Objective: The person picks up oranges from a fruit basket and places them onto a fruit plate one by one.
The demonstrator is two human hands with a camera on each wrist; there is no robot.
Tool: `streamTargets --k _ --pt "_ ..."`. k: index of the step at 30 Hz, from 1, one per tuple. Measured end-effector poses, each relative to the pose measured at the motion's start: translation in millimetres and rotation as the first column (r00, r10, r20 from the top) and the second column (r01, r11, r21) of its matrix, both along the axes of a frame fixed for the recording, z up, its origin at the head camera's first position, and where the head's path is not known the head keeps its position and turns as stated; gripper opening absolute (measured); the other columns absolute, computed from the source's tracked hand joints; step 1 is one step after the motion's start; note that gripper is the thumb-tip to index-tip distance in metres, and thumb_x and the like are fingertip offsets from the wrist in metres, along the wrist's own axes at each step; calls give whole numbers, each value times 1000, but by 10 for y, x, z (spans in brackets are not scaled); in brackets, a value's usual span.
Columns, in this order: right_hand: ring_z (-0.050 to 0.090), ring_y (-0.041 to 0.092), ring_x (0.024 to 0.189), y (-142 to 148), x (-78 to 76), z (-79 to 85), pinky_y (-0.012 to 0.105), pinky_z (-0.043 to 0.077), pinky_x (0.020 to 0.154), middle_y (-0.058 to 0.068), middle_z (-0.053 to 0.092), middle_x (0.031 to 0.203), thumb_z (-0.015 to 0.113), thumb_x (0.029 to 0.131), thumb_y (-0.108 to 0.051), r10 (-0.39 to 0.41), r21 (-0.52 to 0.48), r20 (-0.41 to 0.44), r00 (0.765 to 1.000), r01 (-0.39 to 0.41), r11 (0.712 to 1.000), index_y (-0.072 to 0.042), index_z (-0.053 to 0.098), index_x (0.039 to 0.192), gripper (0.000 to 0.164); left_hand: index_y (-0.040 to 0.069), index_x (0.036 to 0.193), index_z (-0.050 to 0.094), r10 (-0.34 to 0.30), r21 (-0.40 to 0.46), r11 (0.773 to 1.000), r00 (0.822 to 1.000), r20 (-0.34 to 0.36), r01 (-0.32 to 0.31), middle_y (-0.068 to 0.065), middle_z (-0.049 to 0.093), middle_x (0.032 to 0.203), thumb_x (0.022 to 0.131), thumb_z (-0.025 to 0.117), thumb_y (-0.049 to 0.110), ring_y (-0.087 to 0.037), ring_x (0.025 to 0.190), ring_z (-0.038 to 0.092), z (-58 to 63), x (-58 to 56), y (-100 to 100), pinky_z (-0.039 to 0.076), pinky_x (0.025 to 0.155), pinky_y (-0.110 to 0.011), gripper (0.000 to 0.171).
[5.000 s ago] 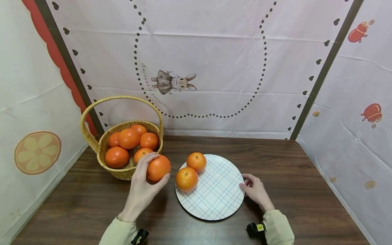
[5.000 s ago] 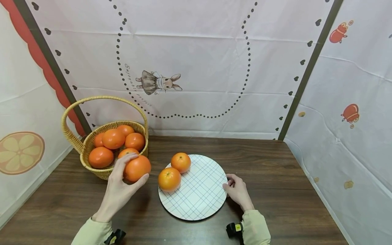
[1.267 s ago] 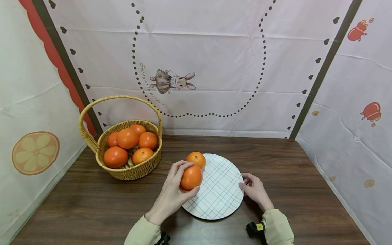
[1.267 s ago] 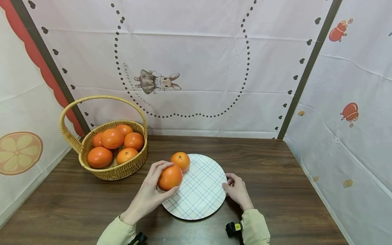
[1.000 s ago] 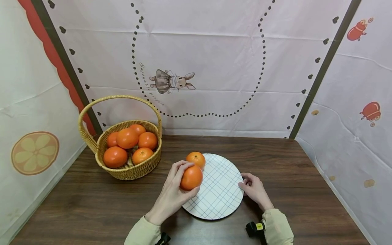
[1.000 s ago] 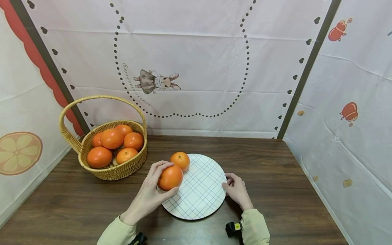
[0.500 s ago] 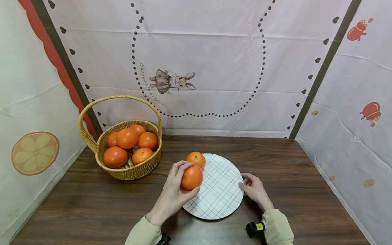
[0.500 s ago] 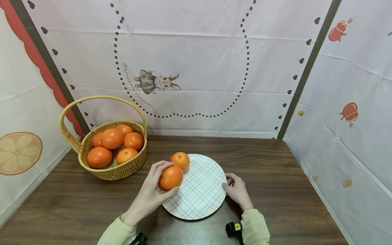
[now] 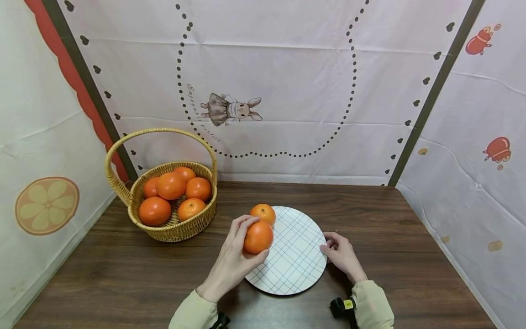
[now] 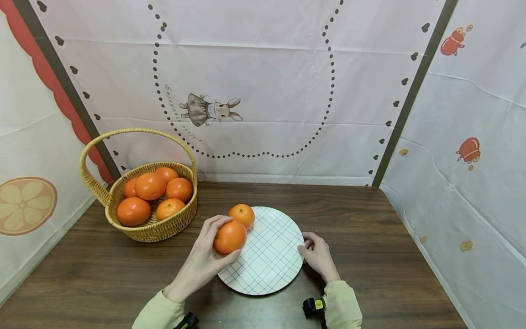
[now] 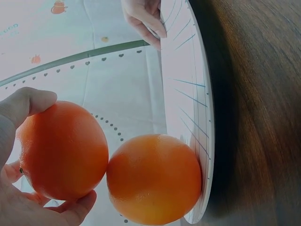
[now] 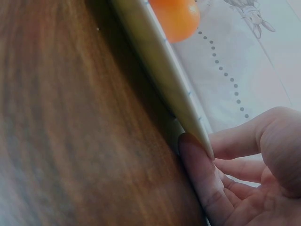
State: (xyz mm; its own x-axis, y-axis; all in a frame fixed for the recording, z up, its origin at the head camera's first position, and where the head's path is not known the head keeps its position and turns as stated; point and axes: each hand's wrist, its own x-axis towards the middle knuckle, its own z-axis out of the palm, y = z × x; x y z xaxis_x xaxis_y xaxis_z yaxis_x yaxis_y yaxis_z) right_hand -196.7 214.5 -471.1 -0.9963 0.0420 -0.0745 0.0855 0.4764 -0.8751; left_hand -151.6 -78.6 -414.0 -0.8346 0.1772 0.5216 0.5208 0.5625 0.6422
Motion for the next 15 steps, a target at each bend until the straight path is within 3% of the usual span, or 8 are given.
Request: streamTargets --k 8,15 --pt "50 14 71 2 -1 -4 24 52 57 8 54 87 63 91 0 -1 1 -1 1000 1 1000 6 60 128 37 12 136 43 -4 22 1000 999 34 3 -10 50 137 76 86 17 -25 111 63 17 3 22 57 91 -43 75" --pt "50 13 70 5 -3 -7 23 52 57 7 54 86 63 91 0 2 0 -5 1000 -2 1000 5 61 128 37 12 133 47 0 11 1000 1000 23 0 -11 47 136 74 87 18 -26 112 62 -6 -1 41 57 91 -44 71"
